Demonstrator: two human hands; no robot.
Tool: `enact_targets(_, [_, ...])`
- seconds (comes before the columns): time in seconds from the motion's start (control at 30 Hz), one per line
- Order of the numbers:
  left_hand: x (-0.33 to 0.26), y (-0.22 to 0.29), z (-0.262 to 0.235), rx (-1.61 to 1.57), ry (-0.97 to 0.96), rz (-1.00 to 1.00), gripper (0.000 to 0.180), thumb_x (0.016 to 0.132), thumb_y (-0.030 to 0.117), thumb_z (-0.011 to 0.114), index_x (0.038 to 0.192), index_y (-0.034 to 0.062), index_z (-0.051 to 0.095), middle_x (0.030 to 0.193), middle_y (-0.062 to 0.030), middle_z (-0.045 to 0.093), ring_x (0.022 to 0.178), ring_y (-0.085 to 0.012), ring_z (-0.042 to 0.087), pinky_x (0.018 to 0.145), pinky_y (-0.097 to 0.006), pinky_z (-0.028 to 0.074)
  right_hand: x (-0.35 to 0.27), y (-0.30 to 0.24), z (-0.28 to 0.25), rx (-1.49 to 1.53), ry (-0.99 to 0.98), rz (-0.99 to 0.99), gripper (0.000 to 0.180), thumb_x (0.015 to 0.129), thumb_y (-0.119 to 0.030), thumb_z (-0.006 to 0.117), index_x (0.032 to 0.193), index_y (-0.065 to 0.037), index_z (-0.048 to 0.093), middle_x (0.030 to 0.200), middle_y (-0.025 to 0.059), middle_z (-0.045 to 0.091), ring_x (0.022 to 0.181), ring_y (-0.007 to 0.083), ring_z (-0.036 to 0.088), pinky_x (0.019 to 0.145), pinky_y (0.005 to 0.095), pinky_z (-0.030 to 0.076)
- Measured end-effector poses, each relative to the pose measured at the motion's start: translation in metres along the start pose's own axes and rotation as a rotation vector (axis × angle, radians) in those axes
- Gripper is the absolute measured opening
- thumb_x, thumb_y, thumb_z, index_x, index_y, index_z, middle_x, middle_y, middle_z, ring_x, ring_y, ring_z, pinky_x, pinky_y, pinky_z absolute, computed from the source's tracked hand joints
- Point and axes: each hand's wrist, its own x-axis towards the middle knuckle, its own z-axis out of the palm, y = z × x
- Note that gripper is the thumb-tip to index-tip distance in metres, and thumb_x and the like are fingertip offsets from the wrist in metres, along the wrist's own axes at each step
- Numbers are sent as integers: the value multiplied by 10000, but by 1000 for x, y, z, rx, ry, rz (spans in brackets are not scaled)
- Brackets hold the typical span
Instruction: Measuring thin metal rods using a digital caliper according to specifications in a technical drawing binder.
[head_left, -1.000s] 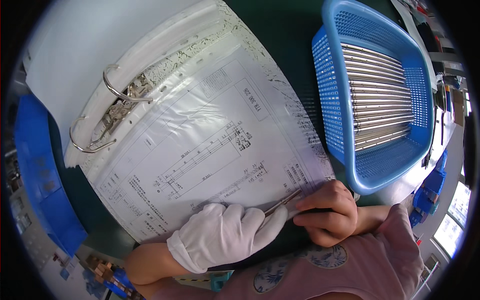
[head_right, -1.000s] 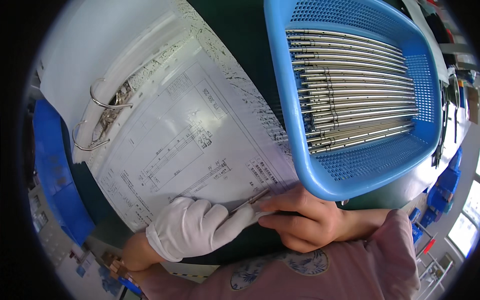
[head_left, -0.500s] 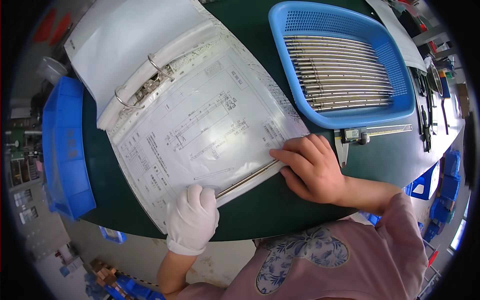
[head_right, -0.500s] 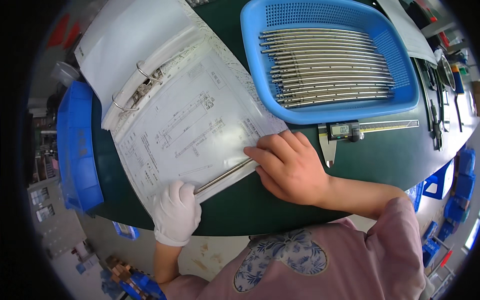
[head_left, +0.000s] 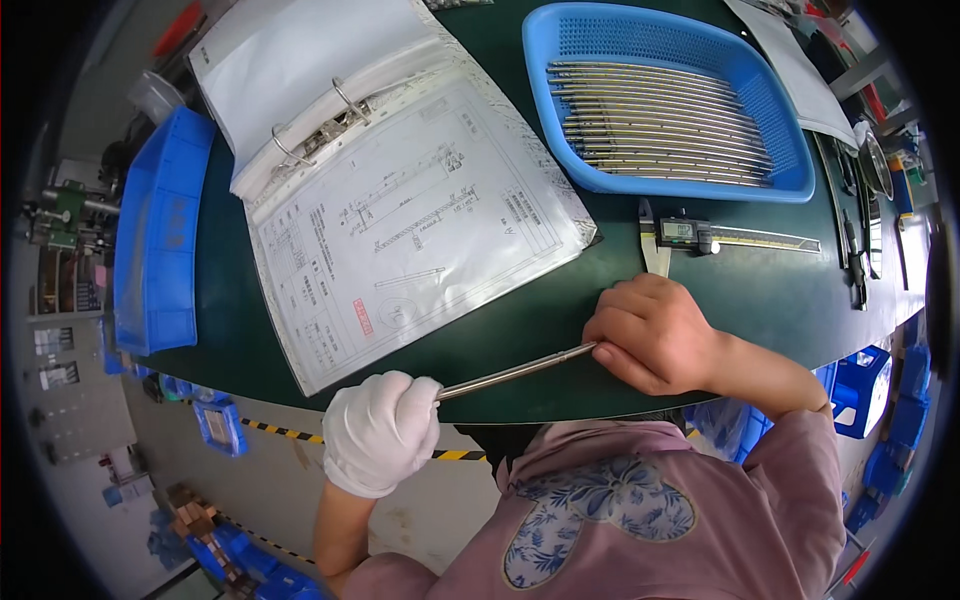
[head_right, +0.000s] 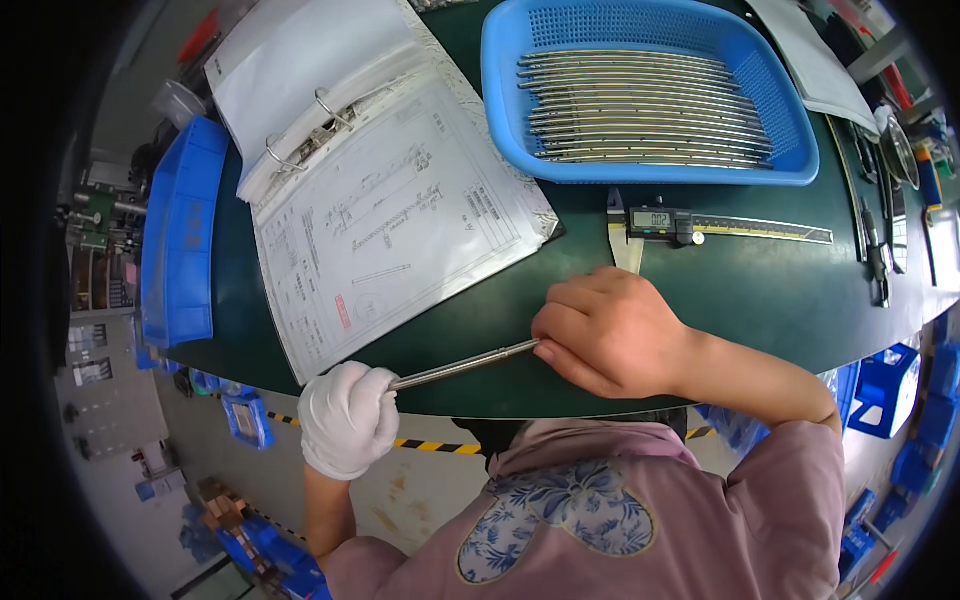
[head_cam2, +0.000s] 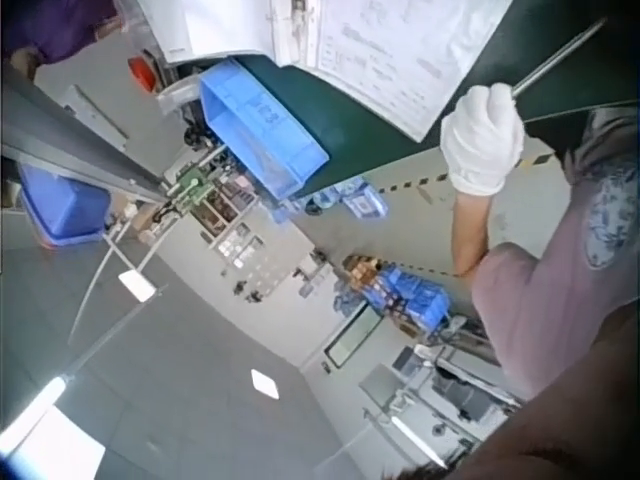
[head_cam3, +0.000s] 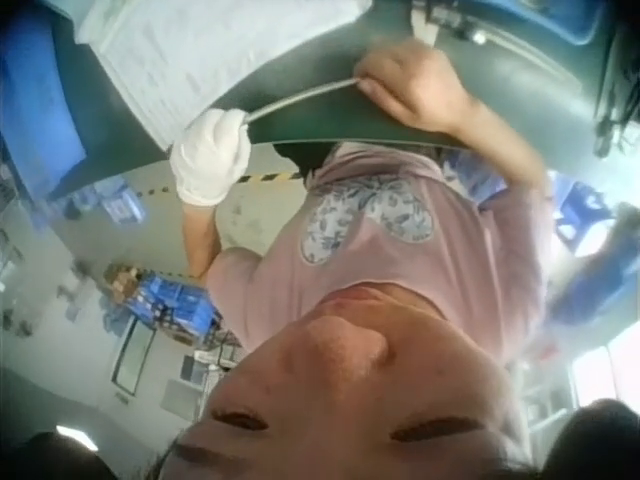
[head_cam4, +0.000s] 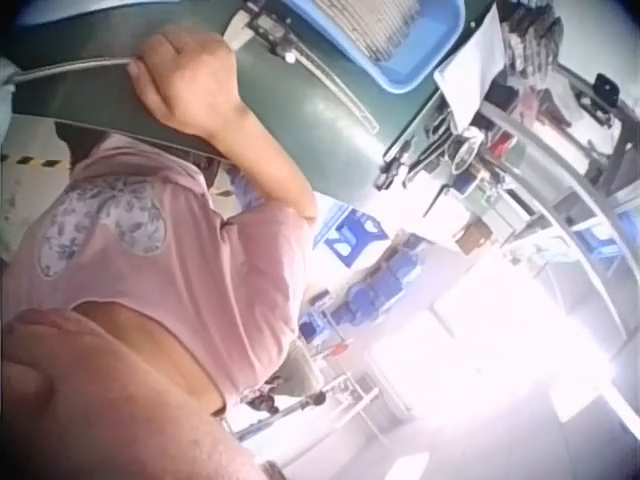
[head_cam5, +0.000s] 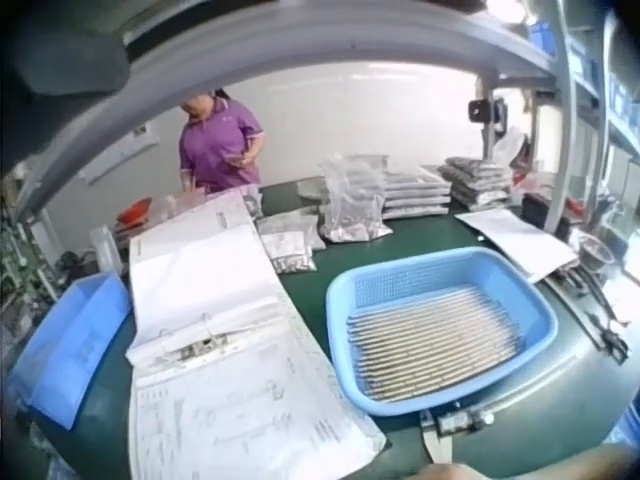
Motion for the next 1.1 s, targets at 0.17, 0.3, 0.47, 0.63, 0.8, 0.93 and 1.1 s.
enact_targets(0.17, [15,13,5,-36,-7,25,186,652,92,636,820,89,554,665,-30,436,525,-198,494,442,-334,393,-16,2,-9,287,-46,34,106,782,-96,534,711,-19,524,635,96,495,549,283,502,509,364,407])
enact_targets(0.3, [28,23,20,-66,40,6,161,674,109,632,810,89,549,677,-29,444,568,-199,512,490,-343,412,-26,1,-13,577,-31,164,164,808,-92,479,677,-1,513,608,99,507,534,260,498,508,343,399])
enact_targets(0.47, [36,45,44,-158,401,-42,238,627,-22,609,849,51,562,830,-95,522,630,-278,515,567,-347,411,-36,5,-17,677,81,404,261,852,-162,424,663,1,503,587,82,520,520,200,490,496,310,378])
enact_targets(0.63, [22,98,41,-1410,-232,-344,377,805,65,565,1168,24,472,908,-89,503,677,-151,512,571,-249,415,-33,4,-19,656,147,321,258,836,-162,416,651,2,493,561,72,505,498,189,466,482,308,366])
enact_targets(0.8, [66,103,62,-2253,76,-464,608,878,377,515,1321,22,296,927,-96,495,674,-130,501,569,-232,409,-37,7,-22,683,199,220,247,816,-158,414,644,3,489,552,62,499,485,172,450,462,297,347])
enact_targets(0.93, [93,80,69,-2165,-131,-182,554,917,463,367,1179,-16,462,822,-89,545,682,-136,528,614,-246,424,-38,14,-23,750,163,251,245,837,-162,406,678,-1,501,562,57,498,492,162,450,466,285,345])
enact_targets(1.1, [124,63,72,-1947,-299,-138,524,941,437,326,1091,-22,530,840,-93,583,713,-138,560,655,-253,447,-30,24,-39,96,192,189,130,837,-118,489,808,-11,559,730,98,549,606,260,516,548,328,402])
